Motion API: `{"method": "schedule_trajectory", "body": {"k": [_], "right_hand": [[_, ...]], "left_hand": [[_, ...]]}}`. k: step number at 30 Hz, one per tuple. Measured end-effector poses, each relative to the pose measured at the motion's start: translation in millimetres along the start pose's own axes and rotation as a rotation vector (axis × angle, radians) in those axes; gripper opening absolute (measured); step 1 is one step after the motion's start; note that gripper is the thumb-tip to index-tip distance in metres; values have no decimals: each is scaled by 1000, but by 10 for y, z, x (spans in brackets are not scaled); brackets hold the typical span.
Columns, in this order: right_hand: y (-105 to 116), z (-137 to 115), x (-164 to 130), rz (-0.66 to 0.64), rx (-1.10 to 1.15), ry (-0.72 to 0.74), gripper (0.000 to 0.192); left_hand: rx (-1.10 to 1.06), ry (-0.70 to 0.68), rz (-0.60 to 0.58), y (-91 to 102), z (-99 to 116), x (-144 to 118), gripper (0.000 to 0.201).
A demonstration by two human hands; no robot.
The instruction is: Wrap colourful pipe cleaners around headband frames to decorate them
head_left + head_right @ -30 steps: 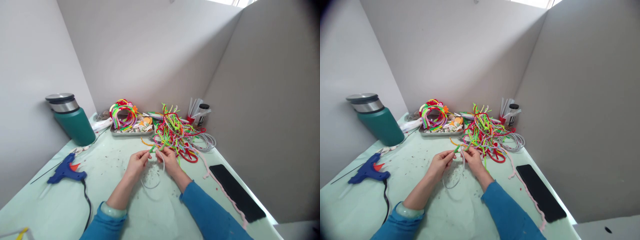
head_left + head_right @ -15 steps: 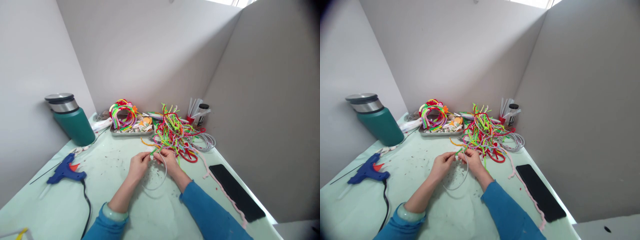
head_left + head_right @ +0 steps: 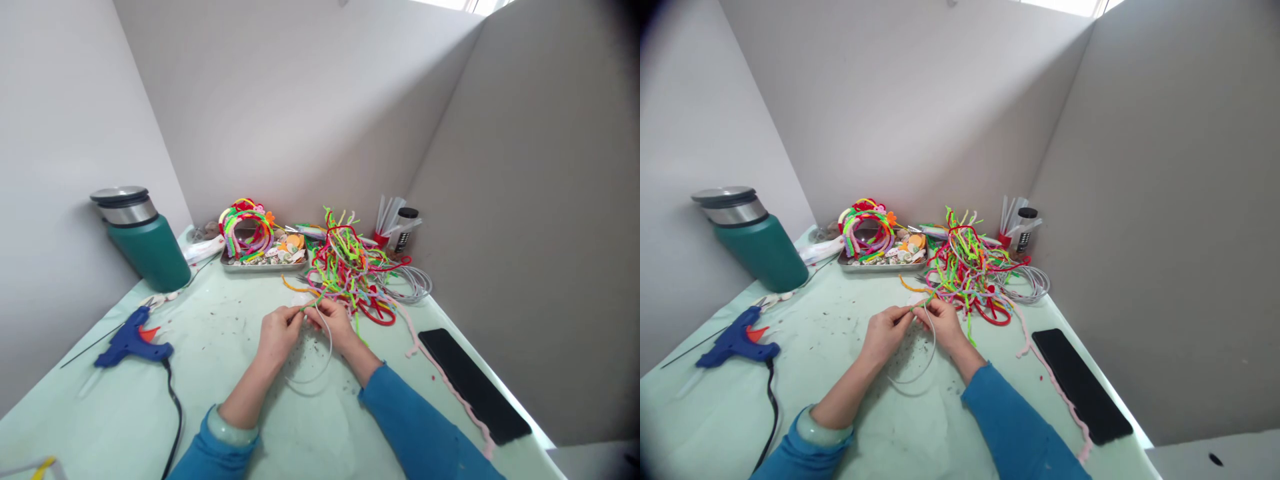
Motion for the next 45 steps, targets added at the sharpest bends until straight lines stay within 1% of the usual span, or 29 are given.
{"method": "schedule_trajectory", "body": {"k": [6,11,16,19,22,26,33,37,41,45], "right_hand": [[-31,-43,-14,-17,17,-5,37],[-33,-80,-15,-18,-4,27,36],[-39,-70,-19,-37,10,25,36],[-42,-60,-22,-40,2,15,37],[-32,-36,-15,-24,-21,-10,33],[0,6,9,5,-14,-26,26],[22,-10,14,8,-18,6,19],[5,-62,-7,-4,-31,16,17],[-13,-106,-16,-20,-25,38,16],[-2,-103,-20,-21,-2,34,16]], "left_hand": [[-64,45,18,0,-41,-8,27],[-116,114,3,-15,-104,8,34],[-246,234,-55,-77,-196,8,36],[-330,315,-120,-148,-248,-3,37],[-420,361,-185,-209,-257,-14,37],[-511,392,-238,-239,-222,-28,39],[-678,449,-327,-278,-176,-72,38],[-778,464,-377,-318,-174,-90,36],[-884,456,-399,-329,-147,-98,35],[-946,471,-424,-339,-123,-112,33]]}}
Point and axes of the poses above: each hand's wrist, its own x-axis towards the middle knuckle, its own y-axis out of the back of the hand, z = x × y, the point moved 8 cm from there along x, towards the middle knuckle, and after that the axes turned 11 degrees about x, right-handed, at the moved point
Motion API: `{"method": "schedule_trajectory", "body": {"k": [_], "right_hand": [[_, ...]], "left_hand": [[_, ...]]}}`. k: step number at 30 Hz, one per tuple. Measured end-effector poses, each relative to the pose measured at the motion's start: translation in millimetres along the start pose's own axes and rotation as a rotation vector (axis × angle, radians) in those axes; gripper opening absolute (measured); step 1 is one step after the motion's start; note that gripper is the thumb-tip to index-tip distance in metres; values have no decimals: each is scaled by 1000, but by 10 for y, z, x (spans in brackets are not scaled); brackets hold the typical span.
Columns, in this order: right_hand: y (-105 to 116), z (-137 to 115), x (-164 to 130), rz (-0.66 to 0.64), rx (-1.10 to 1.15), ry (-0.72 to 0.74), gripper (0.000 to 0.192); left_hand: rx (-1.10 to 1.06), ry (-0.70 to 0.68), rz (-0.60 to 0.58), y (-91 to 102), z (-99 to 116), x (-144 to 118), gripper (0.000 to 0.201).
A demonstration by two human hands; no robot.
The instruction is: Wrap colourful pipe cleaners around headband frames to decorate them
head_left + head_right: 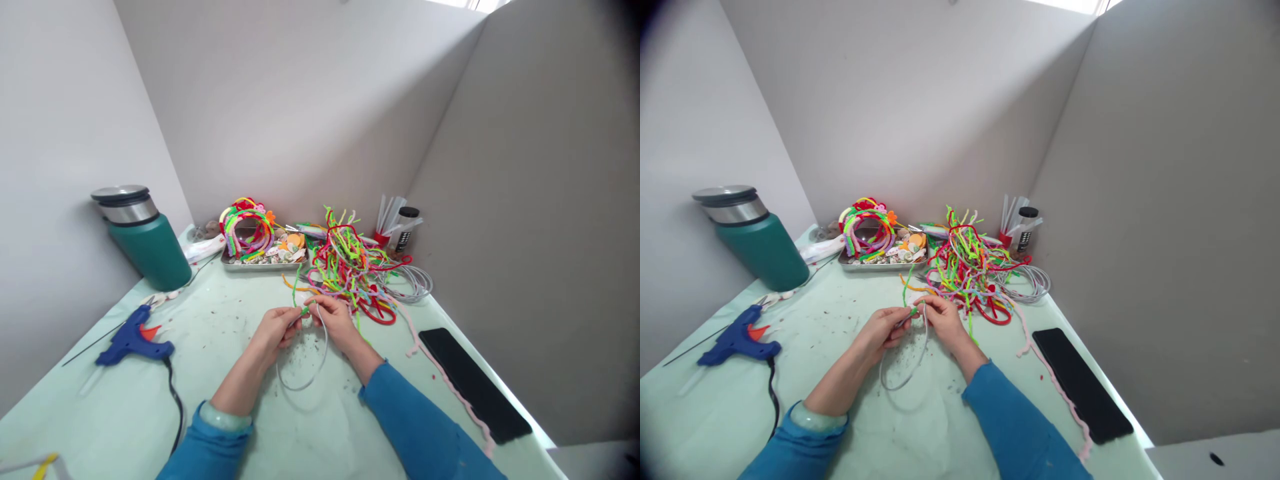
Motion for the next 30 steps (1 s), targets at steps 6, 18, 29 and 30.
{"method": "schedule_trajectory", "body": {"k": [6,18,29,30], "right_hand": [[-16,16,-1,-50,73,-3,16],[-10,24,-6,-68,61,10,17],[10,48,7,-17,66,-36,18],[17,46,11,-7,79,-33,17]], "left_hand": [[-66,45,-50,-21,-8,-7,27],[-11,-57,73,34,64,-27,30],[187,-225,364,214,210,-50,29],[197,-239,366,214,226,-51,28]]}}
Point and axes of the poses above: each hand's wrist, its own x-axis towards the middle knuckle, its own y-axis out of the back of the hand, z = x × y, the point moved 8 cm from there along x, towards the middle knuckle, and after that the axes turned 11 degrees about x, right-handed, at the moved point
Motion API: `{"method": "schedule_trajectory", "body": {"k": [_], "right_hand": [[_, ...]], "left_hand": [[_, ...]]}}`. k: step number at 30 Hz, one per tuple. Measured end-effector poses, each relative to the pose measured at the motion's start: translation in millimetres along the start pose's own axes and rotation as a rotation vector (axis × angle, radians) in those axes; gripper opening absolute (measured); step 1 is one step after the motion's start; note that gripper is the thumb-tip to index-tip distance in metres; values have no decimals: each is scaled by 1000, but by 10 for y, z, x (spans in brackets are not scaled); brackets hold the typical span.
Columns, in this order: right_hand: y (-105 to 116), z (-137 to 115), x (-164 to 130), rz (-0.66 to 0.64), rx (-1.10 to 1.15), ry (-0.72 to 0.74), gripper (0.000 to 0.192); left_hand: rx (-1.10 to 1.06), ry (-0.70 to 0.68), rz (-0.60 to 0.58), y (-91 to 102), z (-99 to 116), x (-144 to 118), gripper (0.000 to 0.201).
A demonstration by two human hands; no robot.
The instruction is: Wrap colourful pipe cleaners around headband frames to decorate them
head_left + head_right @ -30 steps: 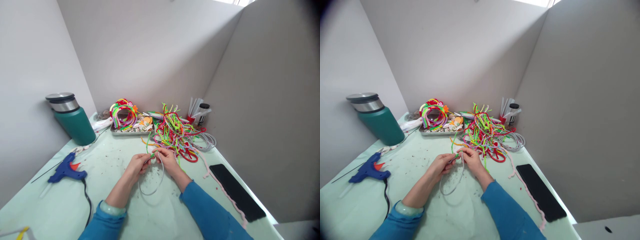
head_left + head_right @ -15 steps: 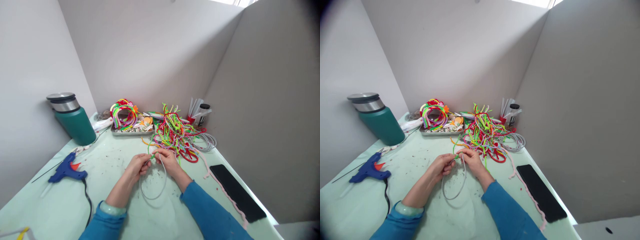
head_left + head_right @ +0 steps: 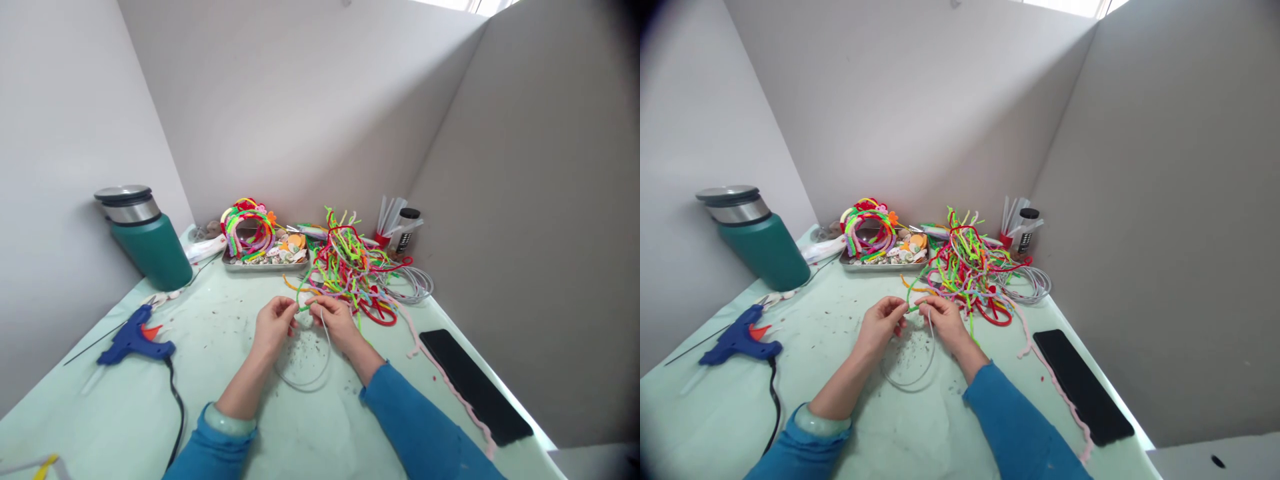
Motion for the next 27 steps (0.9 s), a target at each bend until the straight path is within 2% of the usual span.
{"method": "schedule_trajectory", "body": {"k": [3,8,13,20,27], "right_hand": [[16,-13,11,22,12,16,18],[20,-12,16,36,-10,12,20],[38,9,21,48,33,9,19],[50,-21,21,35,53,23,20],[53,-22,18,42,41,31,21]], "left_hand": [[70,-48,9,12,31,9,29],[202,-202,122,100,99,2,22],[285,-284,146,108,124,-11,16],[363,-475,113,39,300,-89,16],[407,-500,117,30,335,-111,17]]}}
Point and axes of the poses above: each hand's wrist, its own x-axis towards the middle knuckle, its own y-axis out of the back of the hand, z = x × y, the point moved 8 cm from there along x, towards the middle knuckle, and after that the axes turned 11 degrees about x, right-handed, at the moved point
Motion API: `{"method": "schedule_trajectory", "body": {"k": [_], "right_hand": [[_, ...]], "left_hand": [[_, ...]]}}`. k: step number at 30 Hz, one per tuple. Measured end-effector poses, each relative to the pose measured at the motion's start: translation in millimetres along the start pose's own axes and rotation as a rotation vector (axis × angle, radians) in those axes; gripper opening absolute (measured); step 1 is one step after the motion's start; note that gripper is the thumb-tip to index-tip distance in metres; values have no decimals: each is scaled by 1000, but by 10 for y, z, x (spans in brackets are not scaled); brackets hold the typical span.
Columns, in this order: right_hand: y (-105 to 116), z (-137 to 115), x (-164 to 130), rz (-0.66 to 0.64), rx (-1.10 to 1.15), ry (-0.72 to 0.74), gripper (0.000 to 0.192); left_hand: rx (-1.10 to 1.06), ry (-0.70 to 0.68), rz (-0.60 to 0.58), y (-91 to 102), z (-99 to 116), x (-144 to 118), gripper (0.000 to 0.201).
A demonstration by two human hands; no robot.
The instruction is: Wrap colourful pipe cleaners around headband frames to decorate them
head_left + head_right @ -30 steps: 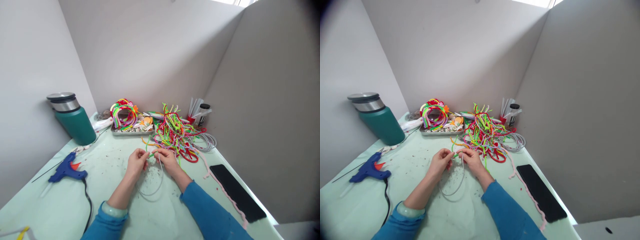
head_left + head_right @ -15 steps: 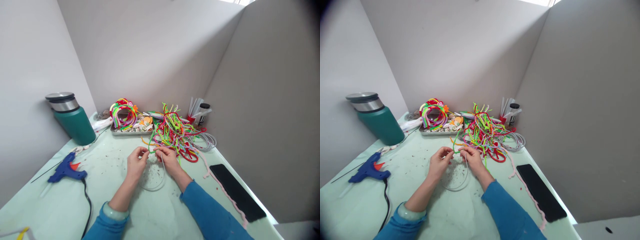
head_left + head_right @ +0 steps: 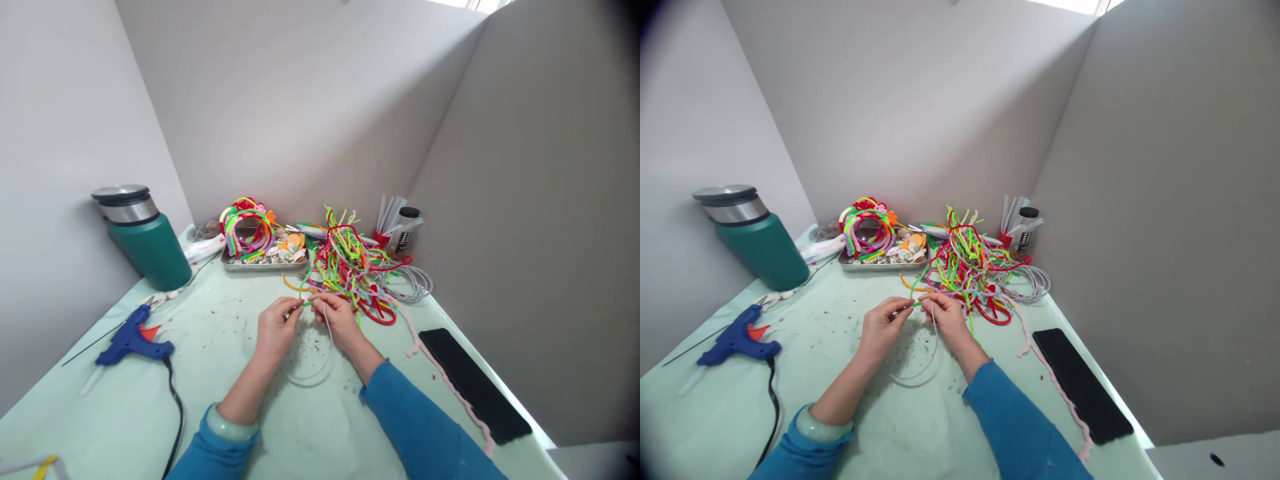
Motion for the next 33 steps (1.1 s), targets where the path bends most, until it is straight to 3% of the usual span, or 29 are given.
{"method": "schedule_trajectory", "body": {"k": [9,13,19,25,33], "right_hand": [[-38,-28,-4,15,5,-19,21],[-56,18,-1,6,-39,-53,21],[-76,65,-4,-59,-141,-65,31],[-77,27,0,-63,-121,-35,27],[-26,11,-1,-4,-24,-38,22]], "left_hand": [[-19,20,5,0,-19,6,16],[-109,112,26,17,-115,7,17],[-361,357,-113,-168,-287,-22,27],[-548,450,-201,-239,-227,-54,31],[-676,523,-232,-280,-217,-101,37]]}}
Point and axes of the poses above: each hand's wrist, its own x-axis towards the middle knuckle, its own y-axis out of the back of the hand, z = x × y, the point moved 8 cm from there along x, towards the middle knuckle, and after that the axes turned 11 degrees about x, right-handed, at the moved point
